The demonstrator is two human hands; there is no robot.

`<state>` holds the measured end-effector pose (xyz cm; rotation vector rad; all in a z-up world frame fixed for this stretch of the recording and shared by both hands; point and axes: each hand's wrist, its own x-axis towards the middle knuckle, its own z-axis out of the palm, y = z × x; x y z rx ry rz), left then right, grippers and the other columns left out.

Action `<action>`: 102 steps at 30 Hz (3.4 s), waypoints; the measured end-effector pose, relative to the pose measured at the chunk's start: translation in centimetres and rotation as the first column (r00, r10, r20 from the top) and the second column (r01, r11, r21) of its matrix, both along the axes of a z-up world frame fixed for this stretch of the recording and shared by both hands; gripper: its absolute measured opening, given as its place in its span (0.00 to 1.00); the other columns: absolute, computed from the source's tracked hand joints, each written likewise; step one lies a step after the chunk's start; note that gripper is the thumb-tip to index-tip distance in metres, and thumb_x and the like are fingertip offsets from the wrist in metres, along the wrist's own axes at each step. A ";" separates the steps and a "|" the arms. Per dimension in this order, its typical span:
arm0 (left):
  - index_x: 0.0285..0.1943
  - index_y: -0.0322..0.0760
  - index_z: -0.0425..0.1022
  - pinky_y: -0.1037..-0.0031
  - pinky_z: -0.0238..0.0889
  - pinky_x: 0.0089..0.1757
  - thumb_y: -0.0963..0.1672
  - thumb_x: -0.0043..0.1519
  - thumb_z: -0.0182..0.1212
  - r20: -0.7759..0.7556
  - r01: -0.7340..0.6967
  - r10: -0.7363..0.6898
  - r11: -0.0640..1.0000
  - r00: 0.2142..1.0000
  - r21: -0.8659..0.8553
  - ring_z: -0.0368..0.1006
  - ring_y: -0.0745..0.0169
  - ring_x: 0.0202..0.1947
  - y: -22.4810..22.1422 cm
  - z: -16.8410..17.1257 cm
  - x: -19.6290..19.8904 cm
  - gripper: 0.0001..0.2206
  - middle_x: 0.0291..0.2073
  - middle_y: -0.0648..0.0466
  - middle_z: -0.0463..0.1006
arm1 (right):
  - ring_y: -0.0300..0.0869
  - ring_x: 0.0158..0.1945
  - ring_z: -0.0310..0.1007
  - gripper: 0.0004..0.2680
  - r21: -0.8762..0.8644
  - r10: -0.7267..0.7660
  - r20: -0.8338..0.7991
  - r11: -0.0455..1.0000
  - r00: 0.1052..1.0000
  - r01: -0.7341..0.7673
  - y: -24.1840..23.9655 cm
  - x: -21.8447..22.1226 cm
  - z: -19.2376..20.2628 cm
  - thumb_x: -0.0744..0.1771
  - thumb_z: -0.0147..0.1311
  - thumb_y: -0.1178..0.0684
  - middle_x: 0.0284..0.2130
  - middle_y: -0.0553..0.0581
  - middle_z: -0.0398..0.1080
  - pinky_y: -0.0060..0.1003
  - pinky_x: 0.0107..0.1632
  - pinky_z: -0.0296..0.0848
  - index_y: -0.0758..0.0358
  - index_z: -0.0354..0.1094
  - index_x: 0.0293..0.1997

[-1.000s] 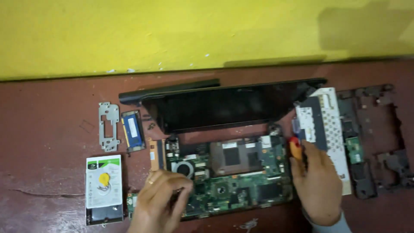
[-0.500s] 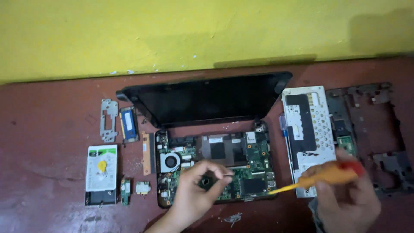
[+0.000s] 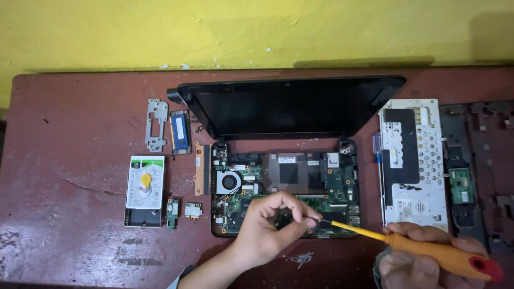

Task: Installing a motherboard into a laptop chassis, connecting internal cables, and securing it with screws.

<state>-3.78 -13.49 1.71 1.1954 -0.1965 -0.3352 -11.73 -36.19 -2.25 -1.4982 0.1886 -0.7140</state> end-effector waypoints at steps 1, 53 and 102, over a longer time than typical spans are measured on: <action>0.40 0.41 0.72 0.71 0.78 0.48 0.35 0.64 0.64 -0.003 0.003 -0.003 1.000 1.000 -0.011 0.81 0.60 0.45 0.0 -0.1 0.0 0.08 0.40 0.49 0.83 | 0.49 0.44 0.74 0.13 -0.047 -0.014 0.015 0.999 1.000 0.015 0.1 0.2 0.0 0.74 0.43 0.50 0.47 0.60 0.64 0.46 0.55 0.84 0.51 0.49 0.67; 0.49 0.36 0.79 0.52 0.53 0.47 0.54 0.65 0.60 0.596 -0.472 -0.289 0.399 0.749 0.786 0.66 0.45 0.61 15.2 -2.6 0.0 0.19 0.64 0.46 0.74 | 0.57 0.45 0.80 0.14 -0.425 0.280 -0.393 0.789 0.876 -0.444 14.7 11.5 6.6 0.64 0.59 0.67 0.38 0.73 0.71 0.54 0.60 0.88 0.67 0.53 0.48; 0.63 0.36 0.68 0.58 0.55 0.62 0.47 0.64 0.66 0.623 -0.332 -0.072 0.795 0.778 0.507 0.69 0.50 0.64 15.1 1.4 4.4 0.21 0.62 0.50 0.73 | 0.37 0.17 0.54 0.25 -0.863 0.459 -0.387 -0.486 0.800 -0.139 16.3 15.7 14.5 0.73 0.57 0.25 0.19 0.48 0.60 0.33 0.22 0.54 0.55 0.62 0.25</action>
